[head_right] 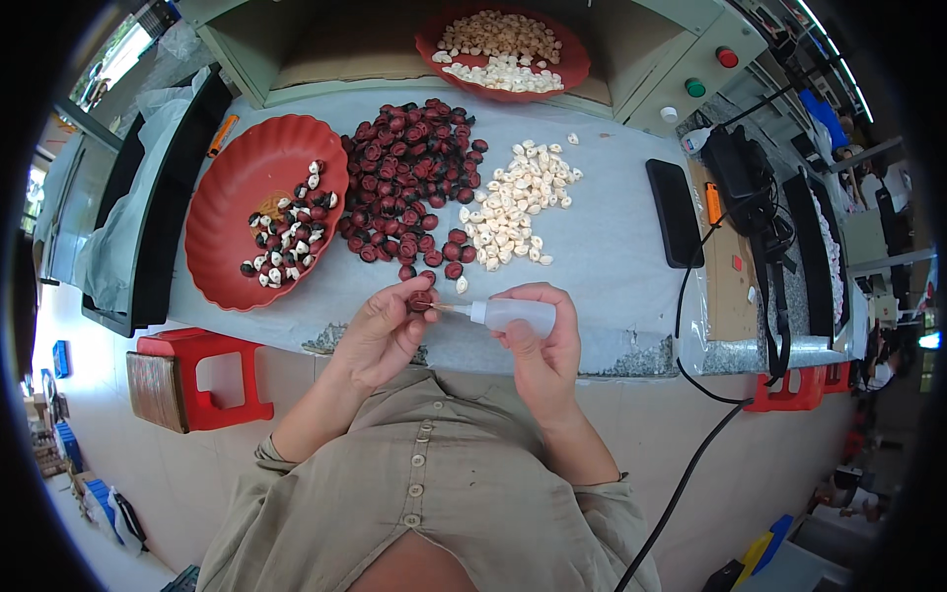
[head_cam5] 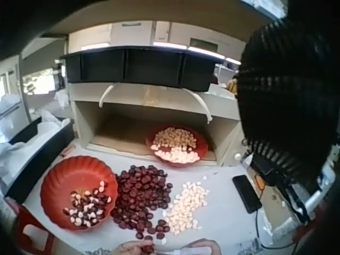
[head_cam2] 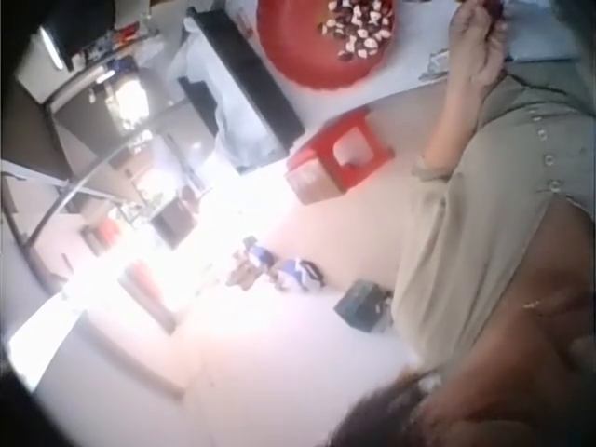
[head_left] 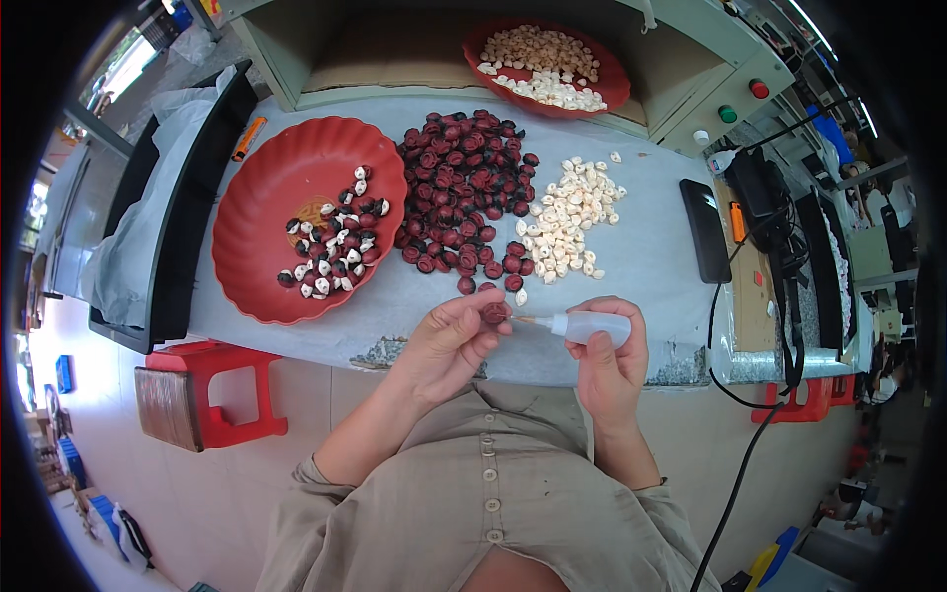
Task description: Applying glue and assembling small white and black components into red shells at a workbench.
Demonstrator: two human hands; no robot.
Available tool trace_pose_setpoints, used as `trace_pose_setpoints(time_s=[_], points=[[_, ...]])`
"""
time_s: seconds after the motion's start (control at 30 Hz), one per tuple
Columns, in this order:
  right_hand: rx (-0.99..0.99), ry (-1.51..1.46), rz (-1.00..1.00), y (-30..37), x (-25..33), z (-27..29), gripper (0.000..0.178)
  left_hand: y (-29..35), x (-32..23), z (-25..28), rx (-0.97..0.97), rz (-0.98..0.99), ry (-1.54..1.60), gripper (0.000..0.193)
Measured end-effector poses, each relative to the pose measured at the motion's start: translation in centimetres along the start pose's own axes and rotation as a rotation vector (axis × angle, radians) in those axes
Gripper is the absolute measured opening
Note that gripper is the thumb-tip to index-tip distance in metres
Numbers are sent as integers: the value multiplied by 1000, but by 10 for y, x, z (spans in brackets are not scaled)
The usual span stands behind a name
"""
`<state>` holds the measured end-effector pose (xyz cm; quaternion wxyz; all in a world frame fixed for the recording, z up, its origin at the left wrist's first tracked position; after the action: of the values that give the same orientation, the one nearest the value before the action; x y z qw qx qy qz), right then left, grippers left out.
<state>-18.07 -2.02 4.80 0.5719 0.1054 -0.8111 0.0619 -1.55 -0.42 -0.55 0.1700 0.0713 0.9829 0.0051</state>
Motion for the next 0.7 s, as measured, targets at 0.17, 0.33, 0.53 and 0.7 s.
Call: trace_pose_setpoints(time_s=[0.17,0.33,0.53,0.7], points=[[-20,272,176,3,3,-2,27,2,0,0,-40,-7,-64,27],[19,505,284,5,3,-2,27,0,1,0,-16,-14,-20,25],[8,453,283,3,4,-4,23,0,2,2,-23,-23,-46,27],[9,435,290,4,3,-4,23,0,3,2,-20,-22,-61,27]])
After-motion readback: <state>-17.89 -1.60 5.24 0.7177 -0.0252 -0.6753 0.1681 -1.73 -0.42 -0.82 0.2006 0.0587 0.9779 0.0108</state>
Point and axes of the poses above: each hand's wrist, its own y-axis away from the middle knuckle, its own z-axis out of the back of the hand, x = y × z, the point moved 3 cm from there along -y, towards the middle knuckle, and after that the axes turned 11 degrees about -z, right-handed, at the moved point
